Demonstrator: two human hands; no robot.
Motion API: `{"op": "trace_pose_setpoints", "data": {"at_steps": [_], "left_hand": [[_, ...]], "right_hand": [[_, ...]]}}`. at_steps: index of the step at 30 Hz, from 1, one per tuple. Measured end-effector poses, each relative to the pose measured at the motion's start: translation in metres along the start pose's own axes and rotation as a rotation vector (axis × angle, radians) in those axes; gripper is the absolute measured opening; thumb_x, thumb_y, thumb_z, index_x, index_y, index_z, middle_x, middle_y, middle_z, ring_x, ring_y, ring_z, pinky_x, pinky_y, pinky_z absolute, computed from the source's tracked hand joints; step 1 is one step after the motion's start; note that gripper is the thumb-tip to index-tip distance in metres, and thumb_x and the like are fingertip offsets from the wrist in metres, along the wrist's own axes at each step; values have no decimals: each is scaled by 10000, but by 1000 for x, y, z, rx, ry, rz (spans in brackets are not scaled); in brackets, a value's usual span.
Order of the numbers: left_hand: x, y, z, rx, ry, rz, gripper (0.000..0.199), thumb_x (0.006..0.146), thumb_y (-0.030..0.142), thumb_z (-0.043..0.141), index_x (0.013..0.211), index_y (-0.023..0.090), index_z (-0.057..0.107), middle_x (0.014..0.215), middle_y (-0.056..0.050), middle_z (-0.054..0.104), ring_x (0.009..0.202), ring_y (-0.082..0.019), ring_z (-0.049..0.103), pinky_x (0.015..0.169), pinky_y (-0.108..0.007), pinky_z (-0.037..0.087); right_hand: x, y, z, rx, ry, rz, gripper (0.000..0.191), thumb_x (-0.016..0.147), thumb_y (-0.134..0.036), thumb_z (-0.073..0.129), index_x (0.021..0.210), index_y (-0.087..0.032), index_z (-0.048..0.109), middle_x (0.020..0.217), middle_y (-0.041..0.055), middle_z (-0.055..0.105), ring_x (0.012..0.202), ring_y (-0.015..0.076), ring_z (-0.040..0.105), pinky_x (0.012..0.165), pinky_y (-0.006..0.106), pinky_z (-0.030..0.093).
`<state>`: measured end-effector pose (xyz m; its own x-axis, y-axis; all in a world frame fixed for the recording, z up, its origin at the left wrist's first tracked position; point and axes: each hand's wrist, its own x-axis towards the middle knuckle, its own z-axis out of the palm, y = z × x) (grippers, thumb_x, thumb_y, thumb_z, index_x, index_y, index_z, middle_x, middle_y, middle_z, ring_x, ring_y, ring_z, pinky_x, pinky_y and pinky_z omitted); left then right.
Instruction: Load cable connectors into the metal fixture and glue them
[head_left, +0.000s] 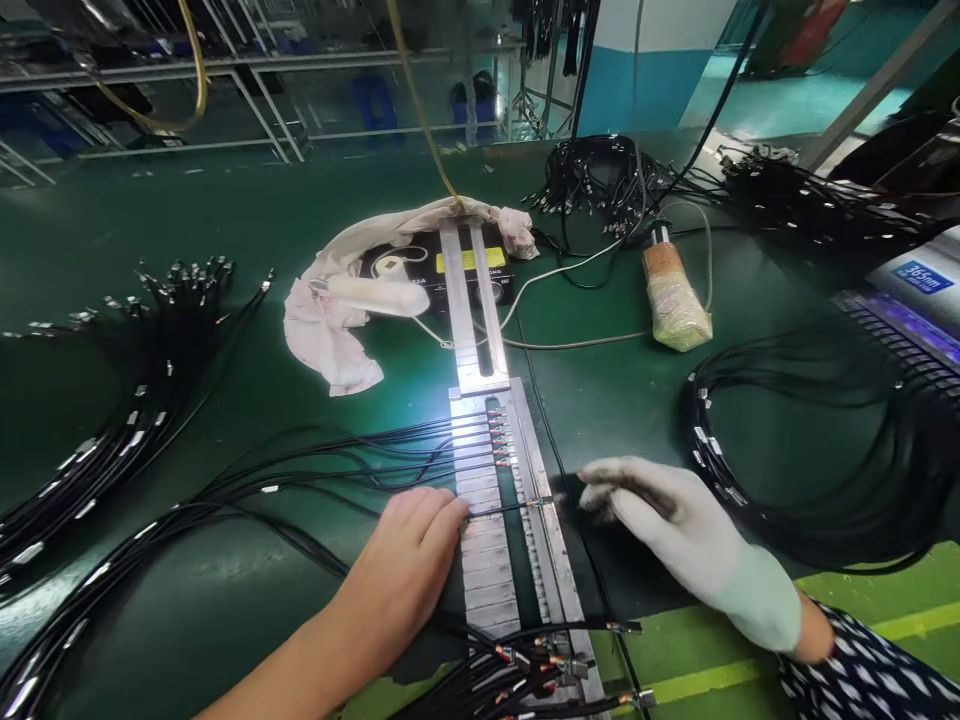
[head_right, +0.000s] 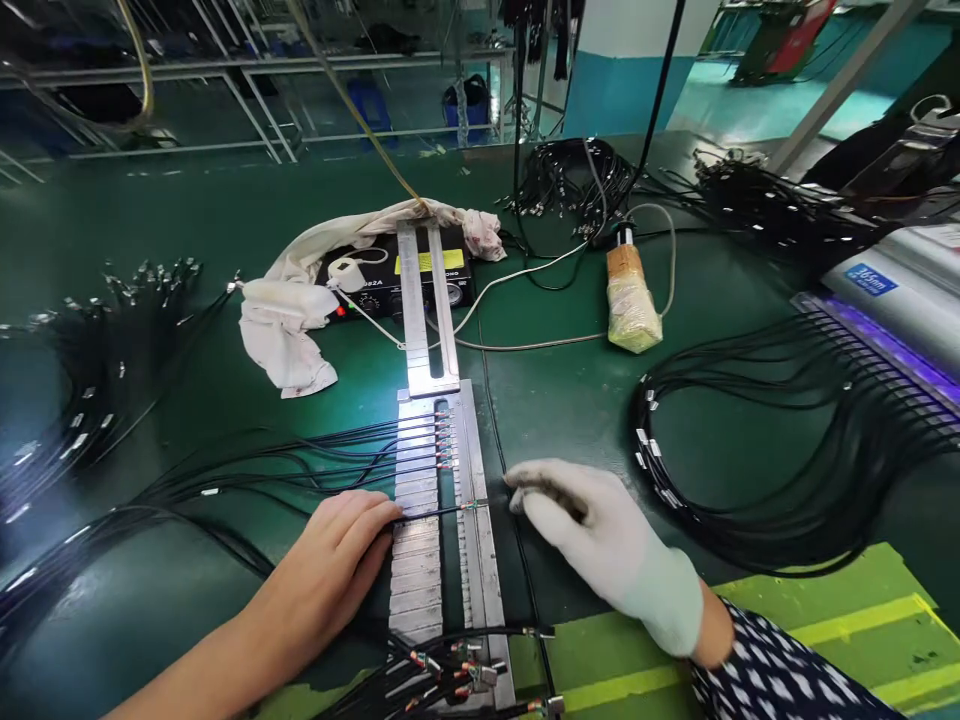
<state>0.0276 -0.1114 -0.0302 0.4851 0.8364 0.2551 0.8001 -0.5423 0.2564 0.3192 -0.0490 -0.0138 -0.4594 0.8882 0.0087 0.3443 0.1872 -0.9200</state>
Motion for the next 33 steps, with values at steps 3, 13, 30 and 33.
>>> {"op": "trace_pose_setpoints", "data": {"at_steps": [3, 13, 30, 33], "left_hand": [[-1, -6, -2, -56, -17, 47, 241, 990, 117, 369, 1150, 160, 544, 986, -68, 647, 882, -174, 563, 801, -299, 488], [-7, -44, -17, -82, -37, -2, 462, 940, 35, 386, 1365, 191, 478, 1019, -67, 601, 877, -144, 579, 759, -223, 478], [4, -49, -19, 72, -151, 144, 468, 961, 41, 319, 1356, 201, 510, 1008, -65, 549, 851, -171, 512, 715, -267, 416], [3, -36, -20, 182, -115, 80, 449, 949, 26, 353, 1313, 210, 540, 1081, -88, 521, 954, -211, 510, 816, -331, 410]], "right_hand": [[33, 9, 7, 176, 57, 71, 291, 990, -403, 500, 1022, -179, 684, 838, 50, 721, 718, 165, 670, 675, 282, 566], [53, 18, 17, 248, 59, 114, 258, 999, -384, 513, 1005, -193, 686, 866, 30, 700, 754, 146, 642, 692, 260, 533], [46, 9, 19, -274, -76, -325, 315, 967, -178, 465, 1238, -196, 625, 1283, 110, 504, 1190, 241, 501, 985, 410, 461], [46, 15, 20, -320, -98, -419, 327, 945, -120, 454, 1195, -185, 655, 1326, 121, 475, 1206, 256, 484, 986, 442, 459]]}}
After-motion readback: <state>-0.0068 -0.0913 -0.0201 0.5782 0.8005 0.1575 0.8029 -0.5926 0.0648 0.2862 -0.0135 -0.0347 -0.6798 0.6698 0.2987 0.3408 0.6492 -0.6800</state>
